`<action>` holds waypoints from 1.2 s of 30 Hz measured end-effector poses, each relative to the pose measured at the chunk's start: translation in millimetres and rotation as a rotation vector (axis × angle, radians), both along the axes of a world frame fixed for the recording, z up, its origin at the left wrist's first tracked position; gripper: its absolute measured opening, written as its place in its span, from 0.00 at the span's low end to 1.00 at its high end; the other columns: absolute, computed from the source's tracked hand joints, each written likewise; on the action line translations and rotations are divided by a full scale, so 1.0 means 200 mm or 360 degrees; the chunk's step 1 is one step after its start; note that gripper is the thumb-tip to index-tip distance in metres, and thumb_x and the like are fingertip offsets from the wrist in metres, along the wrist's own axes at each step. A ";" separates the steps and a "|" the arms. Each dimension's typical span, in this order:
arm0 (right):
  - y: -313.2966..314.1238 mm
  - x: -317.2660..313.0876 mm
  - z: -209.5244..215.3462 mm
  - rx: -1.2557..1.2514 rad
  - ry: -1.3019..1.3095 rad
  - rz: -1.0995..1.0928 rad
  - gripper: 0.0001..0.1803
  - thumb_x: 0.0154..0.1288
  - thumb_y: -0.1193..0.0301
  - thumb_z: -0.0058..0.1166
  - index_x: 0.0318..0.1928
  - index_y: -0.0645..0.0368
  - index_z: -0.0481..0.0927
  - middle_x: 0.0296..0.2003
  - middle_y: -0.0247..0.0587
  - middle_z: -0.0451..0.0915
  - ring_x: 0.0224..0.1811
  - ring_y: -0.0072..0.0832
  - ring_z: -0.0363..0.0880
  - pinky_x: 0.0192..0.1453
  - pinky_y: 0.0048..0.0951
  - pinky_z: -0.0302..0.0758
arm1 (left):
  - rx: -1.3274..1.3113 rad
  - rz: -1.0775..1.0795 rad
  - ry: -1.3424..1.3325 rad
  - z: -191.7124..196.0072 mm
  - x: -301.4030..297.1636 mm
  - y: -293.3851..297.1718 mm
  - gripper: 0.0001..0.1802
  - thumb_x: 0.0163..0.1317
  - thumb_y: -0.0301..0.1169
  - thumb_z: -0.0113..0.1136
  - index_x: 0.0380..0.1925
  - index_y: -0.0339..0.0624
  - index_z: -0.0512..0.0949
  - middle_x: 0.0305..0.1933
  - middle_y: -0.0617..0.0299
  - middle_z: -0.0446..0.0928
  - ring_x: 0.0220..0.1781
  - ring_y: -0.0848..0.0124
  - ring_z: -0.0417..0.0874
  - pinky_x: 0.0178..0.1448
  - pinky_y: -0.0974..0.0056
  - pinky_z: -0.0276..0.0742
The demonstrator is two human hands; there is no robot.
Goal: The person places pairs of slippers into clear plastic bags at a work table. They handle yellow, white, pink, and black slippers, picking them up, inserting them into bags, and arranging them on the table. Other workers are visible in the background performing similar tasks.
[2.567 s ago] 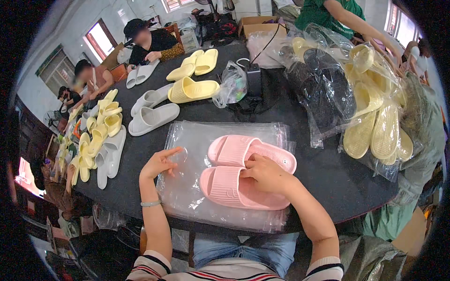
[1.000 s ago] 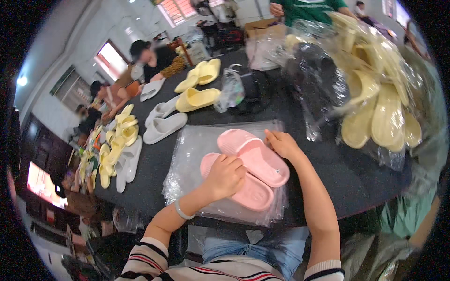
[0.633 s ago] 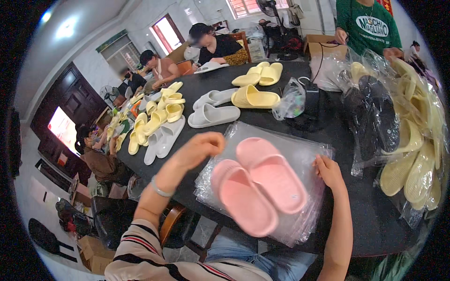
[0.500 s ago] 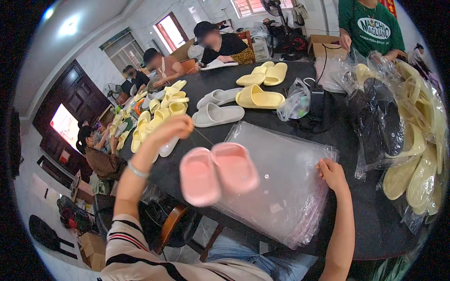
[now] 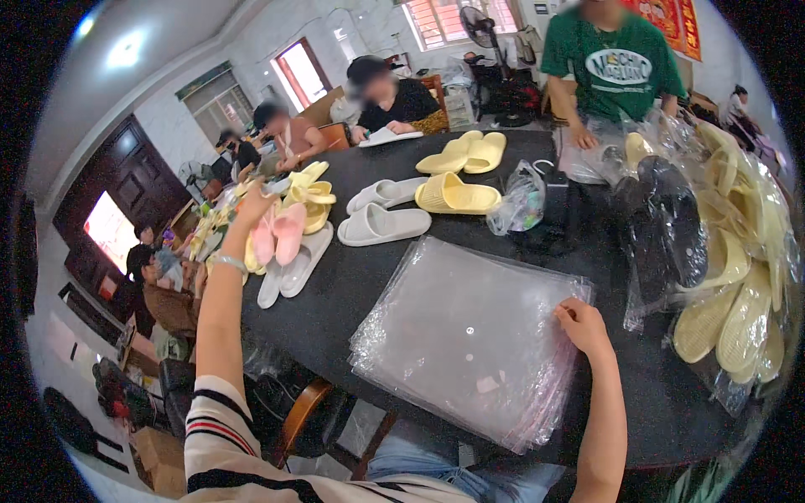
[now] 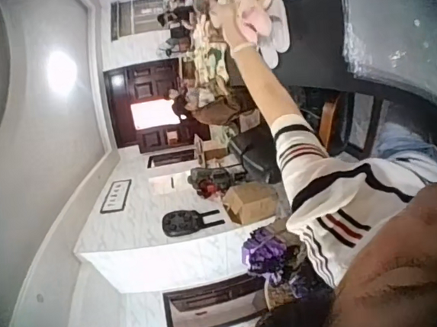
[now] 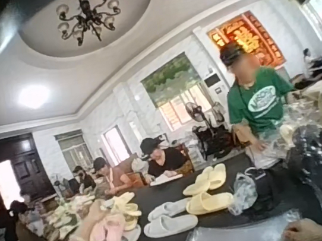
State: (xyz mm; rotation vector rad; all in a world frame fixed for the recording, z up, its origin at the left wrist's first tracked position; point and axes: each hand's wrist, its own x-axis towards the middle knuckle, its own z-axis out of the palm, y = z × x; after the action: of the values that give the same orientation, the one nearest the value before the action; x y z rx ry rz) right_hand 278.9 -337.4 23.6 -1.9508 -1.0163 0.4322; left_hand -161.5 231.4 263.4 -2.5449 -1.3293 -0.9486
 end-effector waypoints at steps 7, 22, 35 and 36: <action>-0.04 -0.01 0.04 -0.0123 -0.0115 0.0007 0.16 0.61 0.59 0.56 0.40 0.58 0.83 0.33 0.47 0.83 0.36 0.43 0.82 0.41 0.39 0.76 | -0.0481 -0.1060 0.0059 -0.55 0.77 -0.87 0.33 0.57 0.28 0.64 0.62 0.37 0.65 0.60 0.46 0.69 0.50 0.58 0.76 0.59 0.58 0.71; -0.08 0.05 0.10 0.0547 -0.0048 -0.0371 0.12 0.60 0.63 0.60 0.35 0.59 0.80 0.25 0.40 0.80 0.27 0.30 0.79 0.34 0.31 0.74 | -0.0254 -0.1014 0.0550 -1.24 1.09 -1.42 0.32 0.67 0.47 0.48 0.66 0.41 0.64 0.71 0.47 0.60 0.74 0.50 0.57 0.72 0.36 0.47; -0.62 0.52 0.04 0.2217 0.0401 -0.1037 0.17 0.61 0.69 0.63 0.41 0.55 0.66 0.34 0.31 0.71 0.32 0.17 0.70 0.34 0.22 0.69 | -0.0473 -0.1109 0.0308 -1.26 1.09 -1.39 0.29 0.65 0.39 0.54 0.64 0.40 0.66 0.72 0.48 0.59 0.74 0.54 0.56 0.75 0.43 0.42; -0.53 0.48 0.08 0.2033 0.0427 -0.1083 0.18 0.61 0.68 0.64 0.41 0.56 0.66 0.34 0.32 0.71 0.34 0.18 0.72 0.35 0.23 0.70 | -0.0476 -0.1095 0.0285 -1.26 1.07 -1.38 0.29 0.65 0.39 0.54 0.64 0.40 0.66 0.72 0.49 0.59 0.74 0.54 0.56 0.75 0.43 0.43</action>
State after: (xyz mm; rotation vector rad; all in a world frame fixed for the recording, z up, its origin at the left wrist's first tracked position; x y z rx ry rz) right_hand 375.7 -443.4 39.4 -0.9013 -0.2232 -0.3088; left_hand 53.3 -44.0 11.1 -3.3115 -0.5691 -0.5942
